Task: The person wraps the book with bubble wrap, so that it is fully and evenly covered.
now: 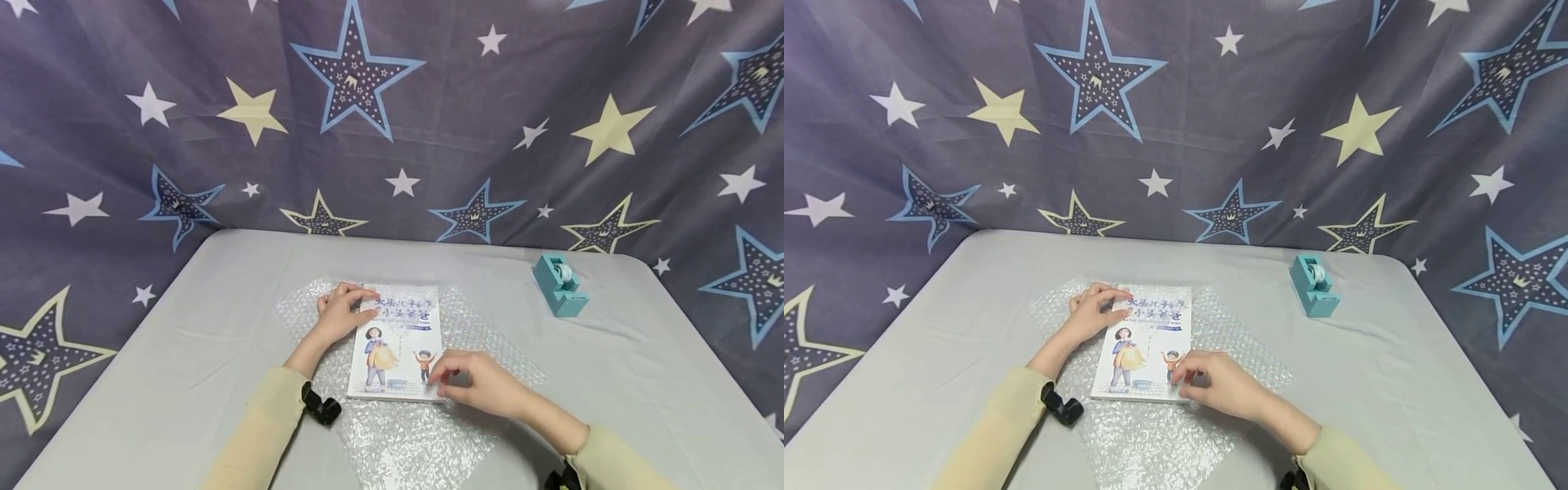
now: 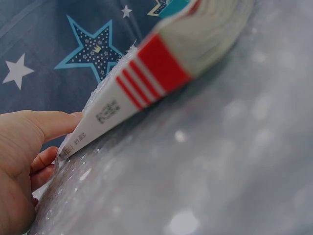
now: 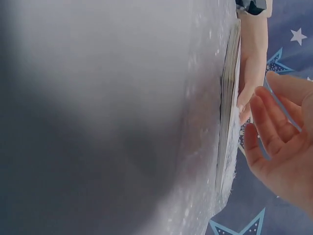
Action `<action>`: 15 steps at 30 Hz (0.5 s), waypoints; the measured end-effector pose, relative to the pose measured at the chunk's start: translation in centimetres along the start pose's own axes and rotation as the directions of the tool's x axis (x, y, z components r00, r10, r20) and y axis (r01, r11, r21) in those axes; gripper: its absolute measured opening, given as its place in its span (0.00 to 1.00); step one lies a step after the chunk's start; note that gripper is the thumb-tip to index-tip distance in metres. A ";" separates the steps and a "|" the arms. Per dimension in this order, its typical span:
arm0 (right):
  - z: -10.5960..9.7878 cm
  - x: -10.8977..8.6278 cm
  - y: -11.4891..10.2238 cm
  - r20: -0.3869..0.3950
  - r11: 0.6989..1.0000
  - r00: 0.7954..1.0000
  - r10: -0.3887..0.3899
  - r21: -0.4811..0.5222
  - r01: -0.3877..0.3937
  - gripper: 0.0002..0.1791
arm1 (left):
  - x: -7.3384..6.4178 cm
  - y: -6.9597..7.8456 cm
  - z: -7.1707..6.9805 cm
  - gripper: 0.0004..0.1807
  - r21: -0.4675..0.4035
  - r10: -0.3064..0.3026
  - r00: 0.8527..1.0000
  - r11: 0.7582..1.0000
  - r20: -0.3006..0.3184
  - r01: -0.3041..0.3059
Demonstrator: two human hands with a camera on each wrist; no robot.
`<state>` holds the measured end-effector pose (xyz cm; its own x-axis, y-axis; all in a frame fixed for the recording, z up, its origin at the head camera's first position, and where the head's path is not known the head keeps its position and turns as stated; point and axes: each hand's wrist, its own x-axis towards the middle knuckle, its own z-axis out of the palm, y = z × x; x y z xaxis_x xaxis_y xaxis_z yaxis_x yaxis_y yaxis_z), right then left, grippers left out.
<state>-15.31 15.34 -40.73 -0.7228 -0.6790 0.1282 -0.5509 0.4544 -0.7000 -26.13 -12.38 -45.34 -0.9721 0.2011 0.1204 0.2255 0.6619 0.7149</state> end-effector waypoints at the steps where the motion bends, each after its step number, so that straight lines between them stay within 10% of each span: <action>1: 0.1 -0.1 -0.1 0.002 1.000 1.000 -0.011 -0.005 0.011 0.08 | 0.0 0.0 0.0 0.16 0.000 0.002 1.000 1.000 0.000 -0.002; 15: 1.4 -1.5 -1.2 0.114 0.979 0.973 -0.200 -0.025 0.204 0.11 | 0.1 -0.1 0.0 0.16 0.003 -0.004 1.000 1.000 0.007 0.003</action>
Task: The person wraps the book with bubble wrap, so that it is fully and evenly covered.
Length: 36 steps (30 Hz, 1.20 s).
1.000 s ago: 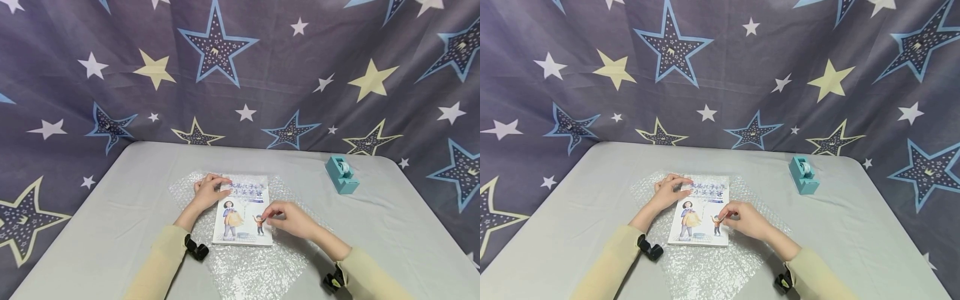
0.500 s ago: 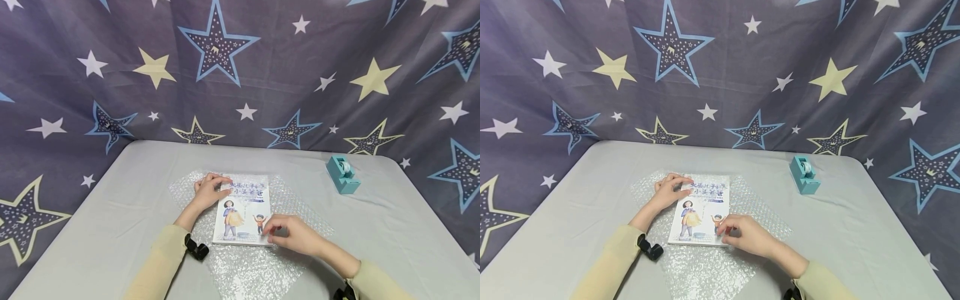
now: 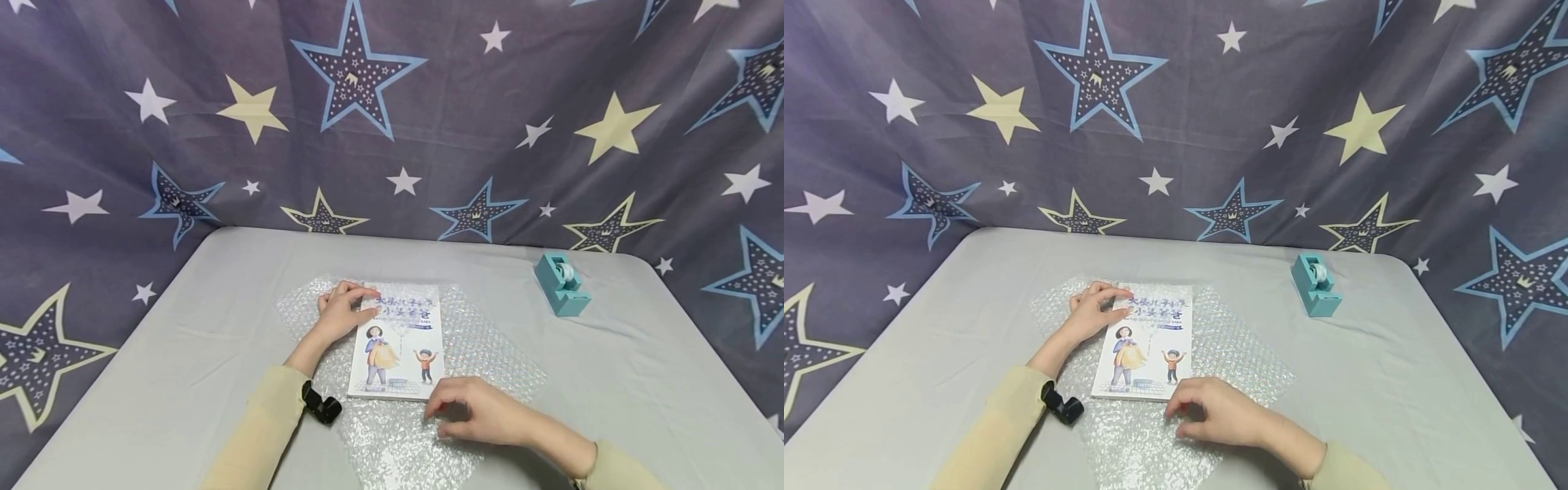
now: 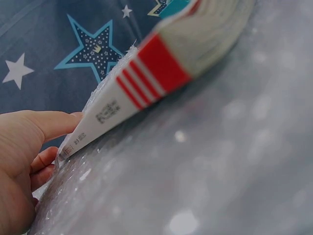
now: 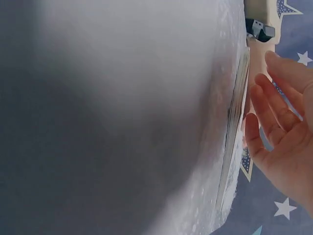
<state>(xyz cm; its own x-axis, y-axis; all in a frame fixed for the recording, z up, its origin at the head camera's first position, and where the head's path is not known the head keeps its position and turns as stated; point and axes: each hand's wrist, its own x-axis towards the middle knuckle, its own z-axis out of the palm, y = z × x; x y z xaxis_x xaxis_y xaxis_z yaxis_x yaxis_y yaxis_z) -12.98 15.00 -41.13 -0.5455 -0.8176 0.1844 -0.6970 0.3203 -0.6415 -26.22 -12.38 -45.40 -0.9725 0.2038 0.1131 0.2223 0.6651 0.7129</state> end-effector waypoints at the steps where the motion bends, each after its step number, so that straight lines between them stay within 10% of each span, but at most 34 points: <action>1: 0.1 0.0 -0.1 0.007 1.000 1.000 -0.015 -0.013 0.015 0.11 | 0.0 0.0 0.0 0.16 -0.002 0.000 1.000 1.000 0.000 0.000; 18: 2.1 -0.2 -1.5 0.161 0.979 0.969 -0.185 -0.057 0.197 0.14 | 0.0 0.2 -0.1 0.16 -0.005 0.027 0.999 1.000 -0.016 -0.028; 36: 3.5 -0.3 -1.7 0.226 0.939 0.961 -0.159 -0.266 0.218 0.11 | -0.3 -0.2 0.0 0.16 -0.015 0.014 1.000 1.000 -0.010 -0.014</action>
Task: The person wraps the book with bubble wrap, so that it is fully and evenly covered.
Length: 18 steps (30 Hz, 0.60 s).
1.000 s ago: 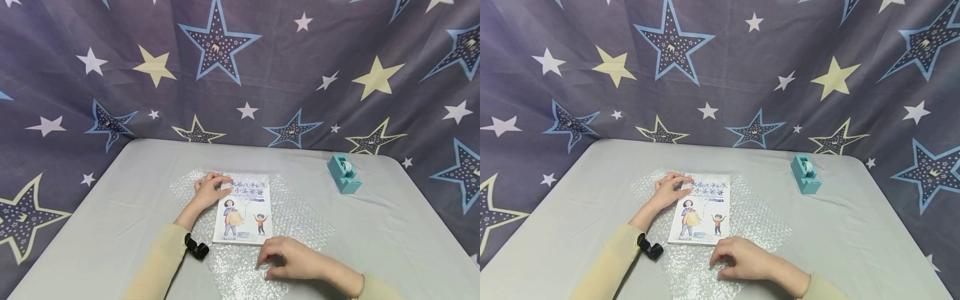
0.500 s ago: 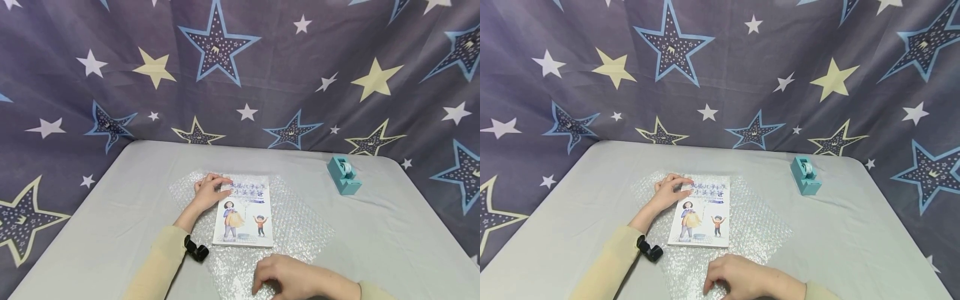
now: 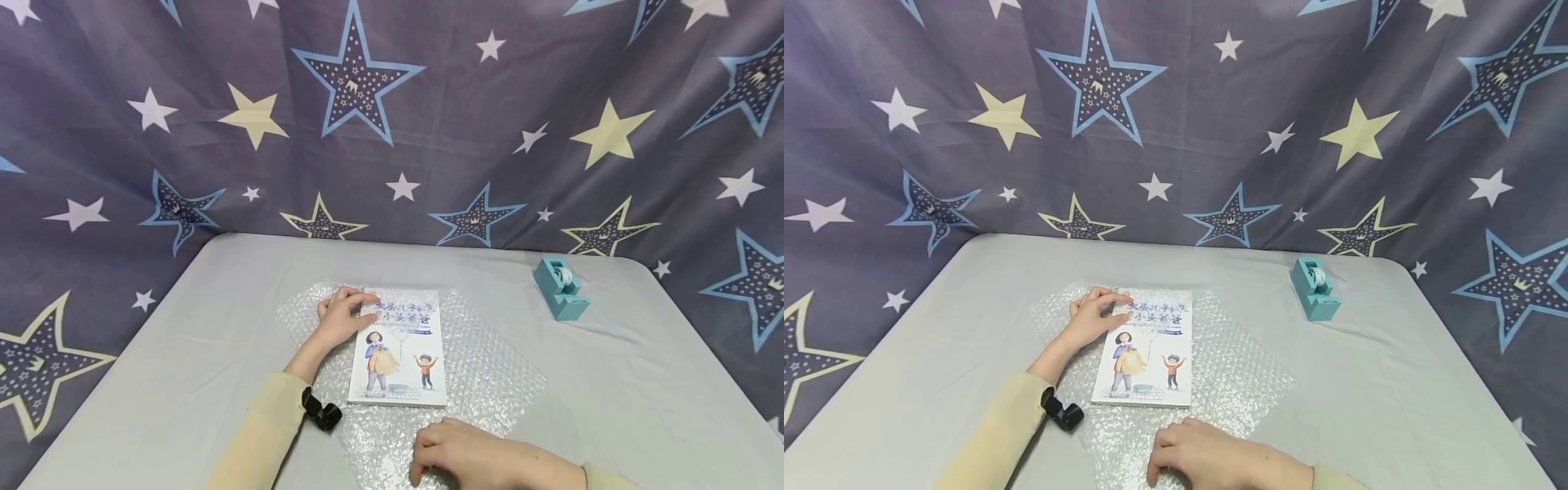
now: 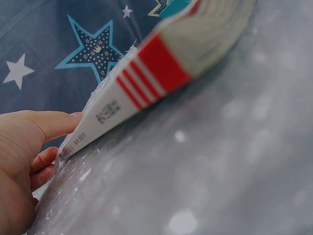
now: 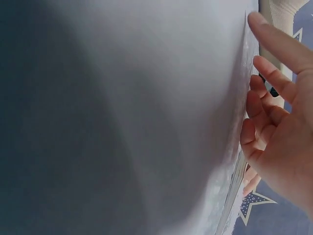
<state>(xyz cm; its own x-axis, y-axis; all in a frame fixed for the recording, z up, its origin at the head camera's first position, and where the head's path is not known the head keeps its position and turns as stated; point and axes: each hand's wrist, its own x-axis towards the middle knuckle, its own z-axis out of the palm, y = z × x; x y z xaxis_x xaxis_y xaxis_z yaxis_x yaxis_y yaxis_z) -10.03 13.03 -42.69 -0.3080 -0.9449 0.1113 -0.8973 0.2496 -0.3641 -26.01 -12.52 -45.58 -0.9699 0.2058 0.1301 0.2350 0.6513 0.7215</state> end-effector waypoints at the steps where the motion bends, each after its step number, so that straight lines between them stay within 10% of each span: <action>1: 0.0 0.0 0.0 -0.003 1.000 1.000 -0.003 -0.012 0.003 0.11 | 0.1 0.0 0.0 0.16 0.000 0.002 1.000 1.000 -0.002 -0.002; 18: -0.2 -0.2 -0.2 0.023 1.000 0.999 0.023 -0.013 -0.023 0.14 | 0.2 0.1 0.0 0.16 0.005 0.004 1.000 1.000 -0.004 -0.004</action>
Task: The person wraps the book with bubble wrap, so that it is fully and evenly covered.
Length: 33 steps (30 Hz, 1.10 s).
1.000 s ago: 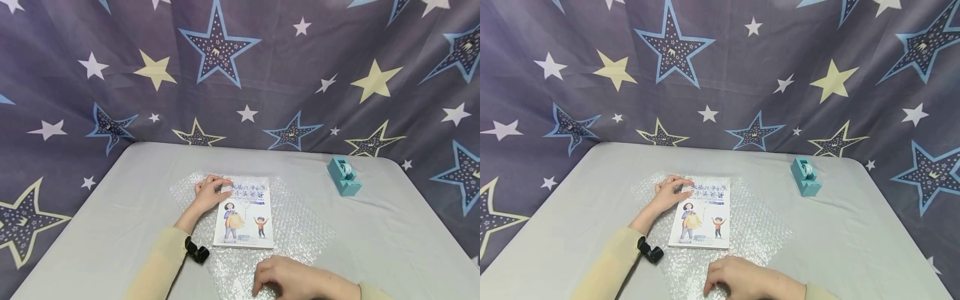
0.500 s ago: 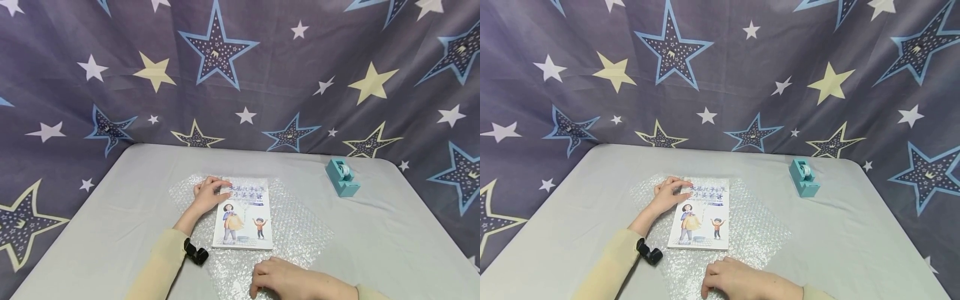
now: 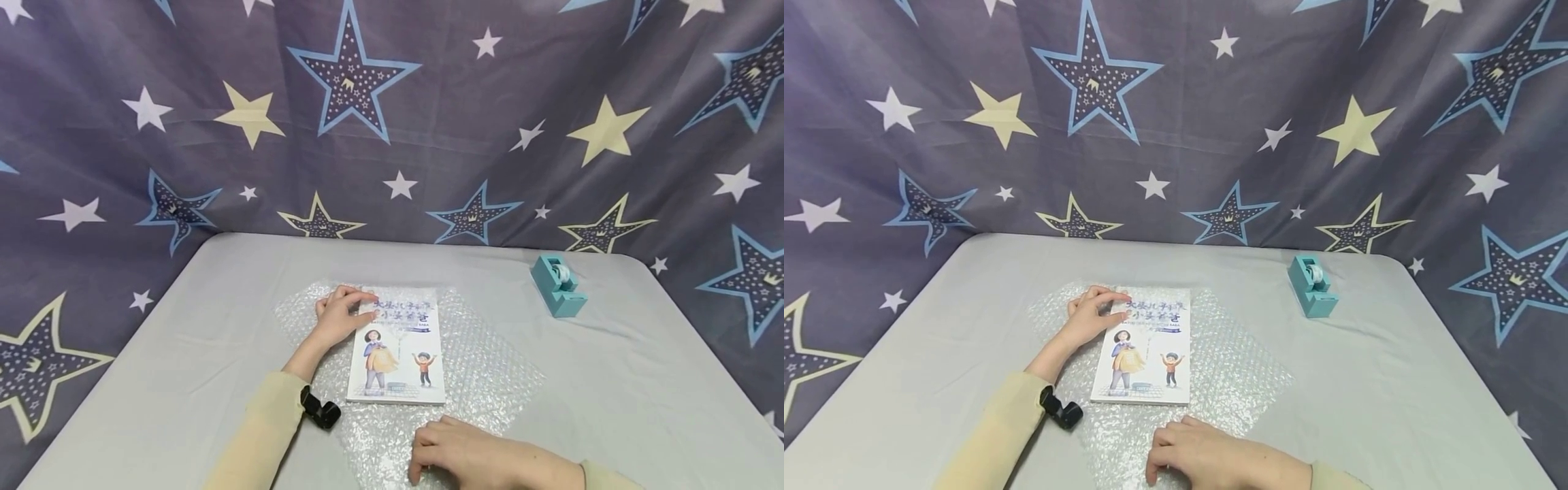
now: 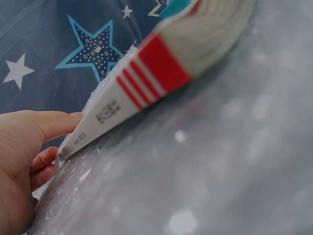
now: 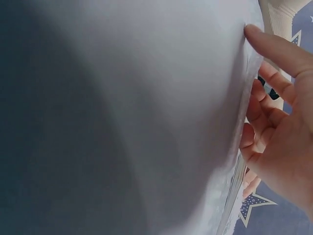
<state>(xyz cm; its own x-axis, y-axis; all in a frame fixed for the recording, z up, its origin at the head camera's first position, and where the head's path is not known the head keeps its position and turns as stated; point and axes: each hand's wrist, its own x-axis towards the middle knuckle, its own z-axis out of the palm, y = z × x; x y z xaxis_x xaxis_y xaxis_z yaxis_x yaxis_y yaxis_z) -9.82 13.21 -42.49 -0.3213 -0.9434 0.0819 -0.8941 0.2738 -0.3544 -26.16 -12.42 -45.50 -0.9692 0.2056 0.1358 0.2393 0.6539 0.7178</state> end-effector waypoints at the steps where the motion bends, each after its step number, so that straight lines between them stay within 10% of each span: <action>1: -0.1 0.0 0.0 0.003 1.000 1.000 0.000 0.005 0.000 0.14 | 0.0 0.0 0.0 0.16 0.002 0.003 1.000 1.000 0.000 -0.003; 15: -1.8 -0.5 0.2 0.022 0.991 0.999 0.038 0.124 -0.040 0.13 | 0.1 0.1 -0.2 0.16 0.005 -0.013 1.000 1.000 0.013 0.013; 33: -3.7 -0.5 1.2 -0.163 0.987 0.986 0.026 0.160 0.001 0.05 | 0.2 0.0 0.0 0.16 0.001 -0.009 1.000 1.000 0.003 0.009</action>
<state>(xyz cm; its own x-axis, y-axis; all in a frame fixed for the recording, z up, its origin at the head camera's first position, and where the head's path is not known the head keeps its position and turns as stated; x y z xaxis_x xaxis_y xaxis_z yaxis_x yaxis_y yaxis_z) -11.93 14.72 -39.51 -0.3908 -0.8928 0.2239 -0.8332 0.2397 -0.4984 -26.31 -12.34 -45.49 -0.9710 0.2020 0.1276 0.2309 0.6565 0.7181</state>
